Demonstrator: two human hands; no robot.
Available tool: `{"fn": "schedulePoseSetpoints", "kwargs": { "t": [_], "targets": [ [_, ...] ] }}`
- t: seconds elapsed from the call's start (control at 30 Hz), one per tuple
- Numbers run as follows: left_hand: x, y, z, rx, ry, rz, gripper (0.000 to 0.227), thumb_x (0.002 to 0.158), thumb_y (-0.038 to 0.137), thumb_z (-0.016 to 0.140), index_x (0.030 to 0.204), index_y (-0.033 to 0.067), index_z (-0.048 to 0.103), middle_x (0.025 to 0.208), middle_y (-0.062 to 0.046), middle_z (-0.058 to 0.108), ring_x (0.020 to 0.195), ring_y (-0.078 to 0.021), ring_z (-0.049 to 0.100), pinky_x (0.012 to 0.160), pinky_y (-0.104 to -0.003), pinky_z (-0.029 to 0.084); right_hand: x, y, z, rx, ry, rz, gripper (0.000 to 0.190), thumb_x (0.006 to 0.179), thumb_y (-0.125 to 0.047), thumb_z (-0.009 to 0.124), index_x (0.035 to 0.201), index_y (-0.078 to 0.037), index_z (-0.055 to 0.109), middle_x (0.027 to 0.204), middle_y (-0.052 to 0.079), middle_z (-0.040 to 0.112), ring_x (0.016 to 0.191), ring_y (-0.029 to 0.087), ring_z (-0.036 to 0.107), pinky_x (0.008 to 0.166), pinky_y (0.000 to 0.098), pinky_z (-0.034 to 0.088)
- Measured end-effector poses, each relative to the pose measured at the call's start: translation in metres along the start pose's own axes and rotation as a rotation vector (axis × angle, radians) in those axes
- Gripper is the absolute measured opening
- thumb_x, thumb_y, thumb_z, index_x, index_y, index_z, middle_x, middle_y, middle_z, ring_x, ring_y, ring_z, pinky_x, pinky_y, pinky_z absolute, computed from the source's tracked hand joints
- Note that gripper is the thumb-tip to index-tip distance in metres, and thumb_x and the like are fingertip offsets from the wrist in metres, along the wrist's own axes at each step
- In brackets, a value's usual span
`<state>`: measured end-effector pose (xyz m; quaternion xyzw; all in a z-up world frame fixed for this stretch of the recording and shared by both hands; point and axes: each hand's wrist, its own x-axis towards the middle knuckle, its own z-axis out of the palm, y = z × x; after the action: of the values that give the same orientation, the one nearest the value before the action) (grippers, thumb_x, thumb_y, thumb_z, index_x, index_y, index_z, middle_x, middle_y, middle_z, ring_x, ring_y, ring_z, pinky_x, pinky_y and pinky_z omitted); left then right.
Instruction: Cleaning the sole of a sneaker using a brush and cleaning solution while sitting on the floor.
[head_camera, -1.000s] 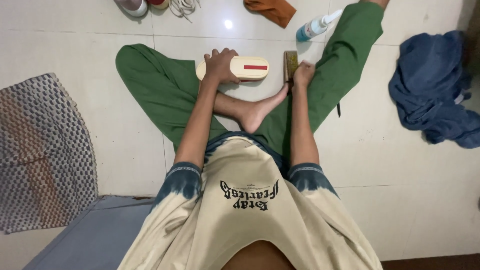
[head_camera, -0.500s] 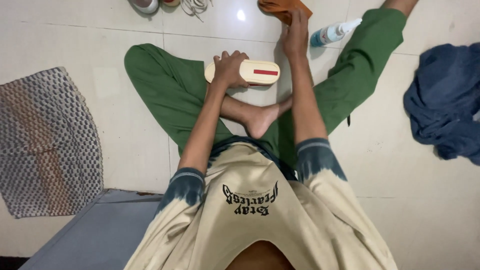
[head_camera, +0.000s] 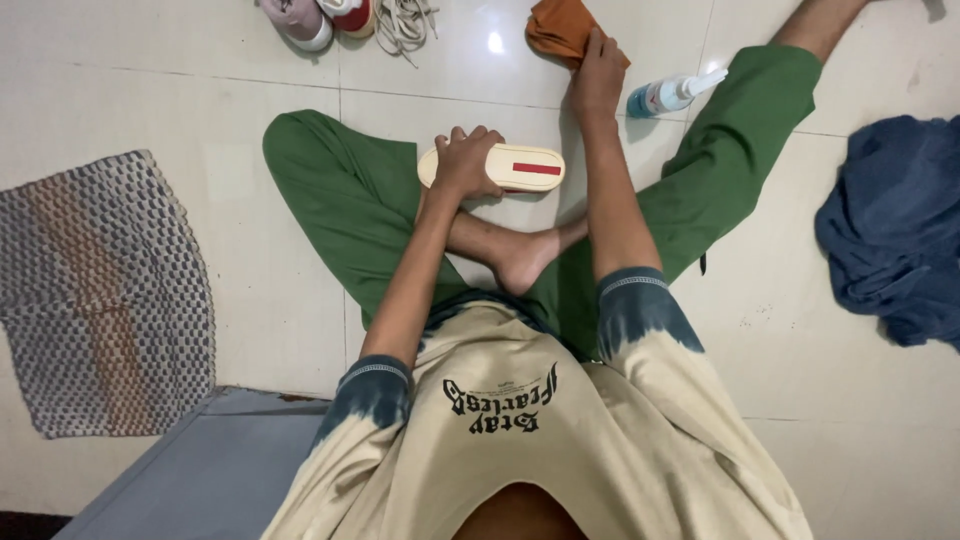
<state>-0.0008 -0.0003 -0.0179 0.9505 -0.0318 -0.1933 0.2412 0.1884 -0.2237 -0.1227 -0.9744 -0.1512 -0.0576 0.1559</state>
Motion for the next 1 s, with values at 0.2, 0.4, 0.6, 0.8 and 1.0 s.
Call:
{"fn": "schedulePoseSetpoints", "kwargs": {
  "t": [0.2, 0.4, 0.6, 0.8, 1.0],
  "targets": [
    [0.001, -0.001, 0.001, -0.019, -0.017, 0.005, 0.085, 0.053, 0.049, 0.092, 0.125, 0.0213, 0.057, 0.12, -0.002, 0.06, 0.107, -0.0369, 0.049, 0.089, -0.053, 0.031, -0.017, -0.009, -0.001, -0.094, -0.016, 0.111, 0.036, 0.081, -0.008, 0.072, 0.113, -0.005, 0.055, 0.108, 0.017, 0.055, 0.097, 0.039, 0.052, 0.08, 0.0503, 0.046],
    [0.002, -0.002, 0.0, -0.019, -0.03, -0.001, 0.087, 0.054, 0.049, 0.095, 0.127, 0.0218, 0.057, 0.122, -0.001, 0.06, 0.109, -0.0361, 0.048, 0.09, -0.052, 0.031, -0.005, -0.015, -0.026, 0.2, -0.06, 0.199, 0.025, 0.092, -0.016, 0.06, 0.105, 0.004, 0.066, 0.113, 0.019, 0.052, 0.103, 0.04, 0.053, 0.08, 0.0502, 0.053],
    [0.005, -0.001, -0.004, -0.039, -0.073, -0.013, 0.084, 0.055, 0.048, 0.091, 0.127, 0.0227, 0.057, 0.12, -0.001, 0.06, 0.11, -0.036, 0.048, 0.091, -0.053, 0.031, -0.016, -0.044, -0.098, 1.063, -0.073, 0.361, 0.032, 0.09, -0.012, 0.071, 0.077, -0.018, 0.042, 0.076, -0.002, 0.048, 0.073, 0.013, 0.049, 0.065, 0.0277, 0.041],
    [0.006, -0.004, 0.0, -0.024, -0.059, 0.003, 0.084, 0.054, 0.051, 0.091, 0.125, 0.0219, 0.056, 0.121, -0.002, 0.06, 0.109, -0.0364, 0.048, 0.089, -0.055, 0.033, -0.067, -0.071, -0.184, 1.066, -0.112, 0.148, 0.037, 0.084, 0.016, 0.037, 0.103, -0.015, 0.041, 0.082, 0.001, 0.038, 0.072, 0.011, 0.033, 0.065, 0.0268, 0.026],
    [-0.005, 0.009, -0.024, -0.128, -0.084, -0.039, 0.083, 0.057, 0.028, 0.095, 0.133, 0.0203, 0.062, 0.121, -0.007, 0.064, 0.119, -0.0418, 0.053, 0.103, -0.068, 0.031, -0.137, -0.092, -0.192, 0.485, -0.392, -0.142, 0.063, 0.082, 0.01, 0.057, 0.142, -0.007, 0.054, 0.124, 0.022, 0.069, 0.121, 0.044, 0.059, 0.103, 0.0523, 0.047]
  ]
}}
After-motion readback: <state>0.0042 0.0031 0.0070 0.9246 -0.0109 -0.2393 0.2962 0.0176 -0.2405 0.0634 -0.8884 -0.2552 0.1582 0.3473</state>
